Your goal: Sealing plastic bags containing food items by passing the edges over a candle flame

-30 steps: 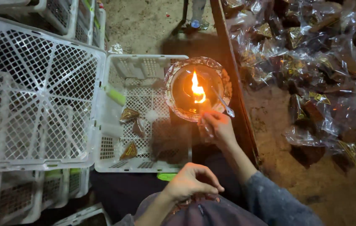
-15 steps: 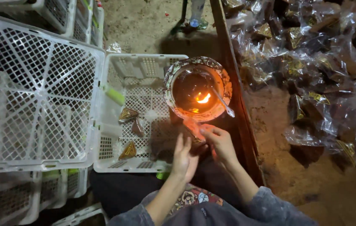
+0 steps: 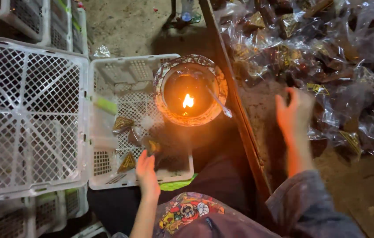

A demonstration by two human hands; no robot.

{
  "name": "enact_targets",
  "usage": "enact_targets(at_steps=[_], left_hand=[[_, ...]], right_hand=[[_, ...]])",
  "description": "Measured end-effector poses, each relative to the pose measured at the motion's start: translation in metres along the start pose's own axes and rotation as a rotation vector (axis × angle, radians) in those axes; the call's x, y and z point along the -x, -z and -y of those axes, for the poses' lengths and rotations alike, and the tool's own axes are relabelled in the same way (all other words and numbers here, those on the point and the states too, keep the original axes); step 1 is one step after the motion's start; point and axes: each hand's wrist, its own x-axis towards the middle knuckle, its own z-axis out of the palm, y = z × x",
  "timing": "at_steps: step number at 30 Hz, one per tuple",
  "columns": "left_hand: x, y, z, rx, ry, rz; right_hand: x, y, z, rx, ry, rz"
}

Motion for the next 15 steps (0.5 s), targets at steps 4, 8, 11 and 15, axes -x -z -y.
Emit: enact_targets(at_steps=[4, 8, 11, 15], left_hand=[[-0.009, 0.008, -0.001, -0.016, -0.142, -0.053], [0.011, -0.007, -0.015, -0.037, -0.226, 0.020], [0.025, -0.015, -0.004, -0.010, -0.275, 0.100], [0.079, -0.072, -0.009, -0.096, -0.211, 0.400]], right_hand=[[-0.020, 0.011, -0.027, 0.843, -0.331, 0.453], [-0.003, -0.002, -0.060, 0.659, -0.215, 0.419], [0.023, 0.006, -0.054, 0.017, -0.227, 0.159], [0.051, 0.034, 0.097, -1.060, -0.577, -0.212]])
